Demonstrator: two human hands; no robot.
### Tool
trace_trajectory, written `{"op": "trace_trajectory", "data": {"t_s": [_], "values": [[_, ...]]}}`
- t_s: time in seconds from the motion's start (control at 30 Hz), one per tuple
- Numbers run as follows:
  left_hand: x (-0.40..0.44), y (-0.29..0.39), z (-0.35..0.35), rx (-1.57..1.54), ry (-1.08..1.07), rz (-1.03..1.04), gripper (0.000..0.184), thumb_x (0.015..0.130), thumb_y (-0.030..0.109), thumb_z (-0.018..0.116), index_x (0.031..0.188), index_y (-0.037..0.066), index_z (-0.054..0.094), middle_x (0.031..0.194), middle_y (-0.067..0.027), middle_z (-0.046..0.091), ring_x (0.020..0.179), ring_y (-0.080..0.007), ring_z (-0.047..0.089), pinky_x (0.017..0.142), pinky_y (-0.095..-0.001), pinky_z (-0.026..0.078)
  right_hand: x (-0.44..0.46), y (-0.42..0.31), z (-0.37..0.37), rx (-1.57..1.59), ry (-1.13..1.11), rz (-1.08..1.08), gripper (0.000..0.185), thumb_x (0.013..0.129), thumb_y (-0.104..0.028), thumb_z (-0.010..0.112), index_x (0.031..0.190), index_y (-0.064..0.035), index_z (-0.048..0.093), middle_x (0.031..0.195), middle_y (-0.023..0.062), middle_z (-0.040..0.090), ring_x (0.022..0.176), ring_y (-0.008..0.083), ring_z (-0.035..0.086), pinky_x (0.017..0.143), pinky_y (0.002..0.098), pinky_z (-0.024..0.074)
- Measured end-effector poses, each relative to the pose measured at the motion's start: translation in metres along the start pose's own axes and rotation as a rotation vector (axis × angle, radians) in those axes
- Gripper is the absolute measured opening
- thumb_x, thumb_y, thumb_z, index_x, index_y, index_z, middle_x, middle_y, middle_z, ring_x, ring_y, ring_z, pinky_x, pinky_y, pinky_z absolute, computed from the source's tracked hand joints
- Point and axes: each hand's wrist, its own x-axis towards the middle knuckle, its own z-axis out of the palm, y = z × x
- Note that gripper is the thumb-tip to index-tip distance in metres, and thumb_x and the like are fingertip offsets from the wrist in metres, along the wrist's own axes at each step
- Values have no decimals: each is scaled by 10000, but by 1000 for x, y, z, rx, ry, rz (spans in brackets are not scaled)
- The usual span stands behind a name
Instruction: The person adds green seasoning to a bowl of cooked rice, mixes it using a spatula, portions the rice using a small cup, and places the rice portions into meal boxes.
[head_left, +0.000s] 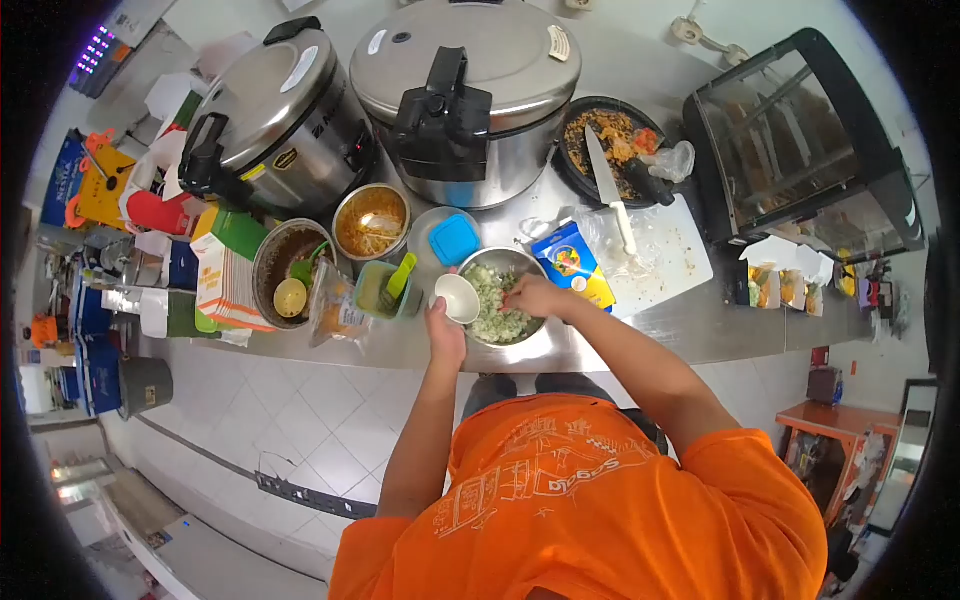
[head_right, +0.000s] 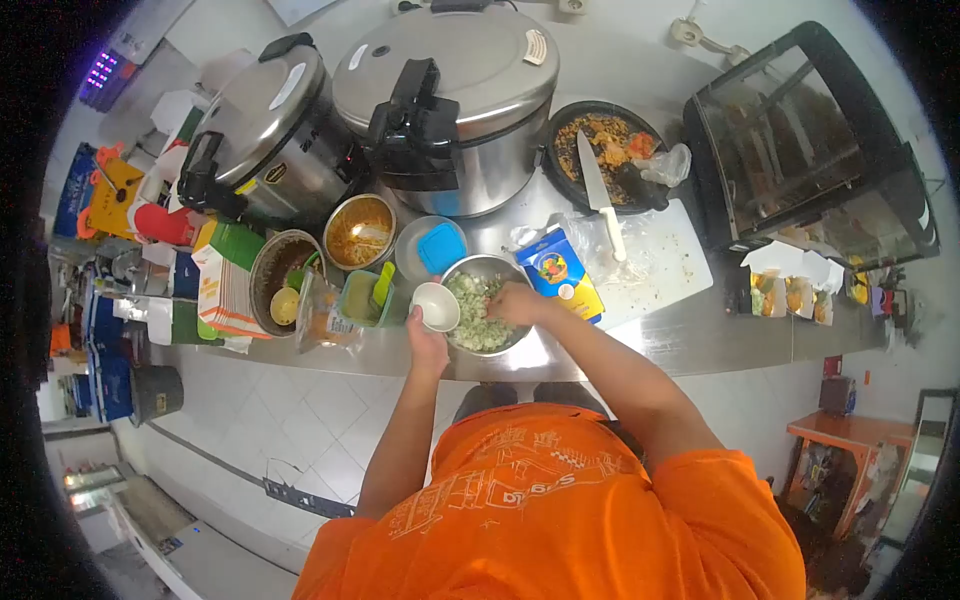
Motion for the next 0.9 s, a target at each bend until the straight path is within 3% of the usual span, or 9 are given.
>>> {"op": "trace_trajectory", "data": {"t_s": [0.13,0.2,0.33,0.5,0.6,0.63,0.7,0.77,0.9], "values": [[5,1,-12,-78,53,-64,565,942,254,522,1405,-52,414,1371,-150,516,1273,-251,489,1075,-384,375,-15,-12,-31,112,-52,-14,301,842,-365,659,983,-122,767,849,187,705,729,323,671,712,380,522],[-5,23,1,413,199,91,544,935,217,614,1378,-25,413,1299,-152,528,1174,-243,544,980,-354,454,-24,-15,-44,-7,20,-46,287,842,-360,660,969,-127,770,821,188,702,726,319,671,710,382,522],[-9,38,10,726,47,193,535,914,246,689,1332,20,443,1273,-144,535,1075,-223,585,890,-340,493,-40,7,-53,-41,60,41,273,837,-368,664,946,-144,776,783,177,697,716,314,670,686,389,518],[-1,40,29,1210,-110,65,472,938,301,658,1308,61,491,1279,-123,559,1104,-205,582,887,-329,490,-68,-15,-72,77,139,4,231,838,-315,659,947,-147,774,797,149,701,717,316,671,682,405,519],[3,27,47,360,-20,-349,370,1001,318,509,1276,70,515,1333,-127,549,1178,-256,571,926,-422,510,-78,-57,-66,-198,346,-135,215,835,-236,621,868,-68,752,763,166,693,710,316,693,693,436,545],[5,27,44,361,-20,-350,370,1001,318,509,1276,70,515,1333,-127,549,1178,-256,571,926,-422,510,-82,-73,-60,-354,387,-124,197,833,-202,612,851,-53,739,781,181,696,716,323,699,673,444,555],[11,32,38,-105,-193,-517,441,1025,370,375,1325,67,487,1280,-125,585,1198,-286,565,960,-519,497,-92,-101,-62,-514,431,-113,179,830,-168,604,835,-37,726,799,196,699,722,330,705,653,452,565],[9,37,34,-173,-252,-487,483,1021,403,328,1328,67,488,1276,-126,587,1208,-302,562,945,-505,513,-105,-123,-71,-527,544,-48,161,822,-126,581,769,-43,708,783,206,697,712,329,711,613,453,573],[-7,39,12,-98,30,-373,497,996,431,365,1310,70,499,1275,-128,587,1153,-302,593,904,-492,531,-122,-118,-87,-567,488,94,162,832,-132,579,779,-60,713,764,181,699,712,315,715,608,441,572]]}}
